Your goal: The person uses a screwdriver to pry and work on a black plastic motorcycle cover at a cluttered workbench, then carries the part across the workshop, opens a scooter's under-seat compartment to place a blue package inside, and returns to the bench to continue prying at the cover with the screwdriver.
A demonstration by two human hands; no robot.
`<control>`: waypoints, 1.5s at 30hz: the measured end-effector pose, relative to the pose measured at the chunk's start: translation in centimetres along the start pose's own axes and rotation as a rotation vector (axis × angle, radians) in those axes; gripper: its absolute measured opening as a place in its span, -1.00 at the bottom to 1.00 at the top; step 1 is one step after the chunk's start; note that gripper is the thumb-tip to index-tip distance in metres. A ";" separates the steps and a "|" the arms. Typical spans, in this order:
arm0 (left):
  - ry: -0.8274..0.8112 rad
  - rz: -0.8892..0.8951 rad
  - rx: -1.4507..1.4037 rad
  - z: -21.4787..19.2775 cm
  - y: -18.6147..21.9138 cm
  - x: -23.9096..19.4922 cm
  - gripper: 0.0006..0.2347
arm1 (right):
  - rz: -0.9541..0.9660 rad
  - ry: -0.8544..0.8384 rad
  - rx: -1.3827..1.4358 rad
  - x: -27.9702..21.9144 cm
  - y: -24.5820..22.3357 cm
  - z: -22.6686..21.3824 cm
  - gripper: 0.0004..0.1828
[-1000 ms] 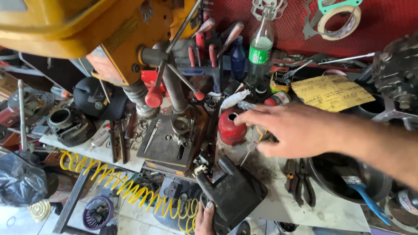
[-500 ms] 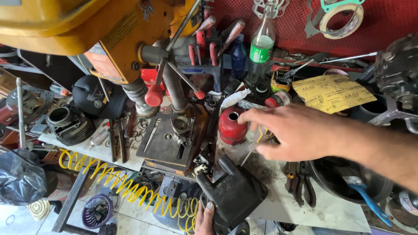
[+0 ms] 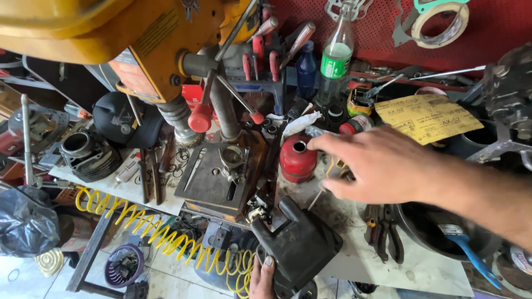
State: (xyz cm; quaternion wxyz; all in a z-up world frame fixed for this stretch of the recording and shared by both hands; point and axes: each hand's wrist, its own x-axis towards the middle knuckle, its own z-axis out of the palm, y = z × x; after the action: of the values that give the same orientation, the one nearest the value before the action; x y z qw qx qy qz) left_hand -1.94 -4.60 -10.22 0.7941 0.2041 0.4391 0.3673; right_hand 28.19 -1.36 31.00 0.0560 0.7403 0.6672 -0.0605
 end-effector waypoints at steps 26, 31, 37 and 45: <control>-0.273 -0.033 0.059 5.5 6.5 -1.2 -0.47 | 0.267 -0.317 -0.222 -0.1 -1.4 -0.1 -0.47; -0.130 0.225 0.169 -10.3 -4.8 7.0 -0.38 | -0.327 0.517 0.829 -4.1 1.1 1.0 -0.81; -0.396 0.264 0.232 -7.0 11.2 -2.0 -0.18 | 0.189 0.044 0.816 -3.1 -2.0 5.7 -0.73; -0.393 0.148 0.433 -7.4 14.6 -1.7 -0.19 | 0.365 -0.079 0.440 5.6 -6.5 22.9 -0.64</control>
State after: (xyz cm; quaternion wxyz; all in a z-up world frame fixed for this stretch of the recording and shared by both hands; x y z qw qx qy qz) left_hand -14.70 3.63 -3.77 0.7730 0.4674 0.3288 0.2755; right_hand 21.98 1.07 7.51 -0.0702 0.8394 0.4913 -0.2217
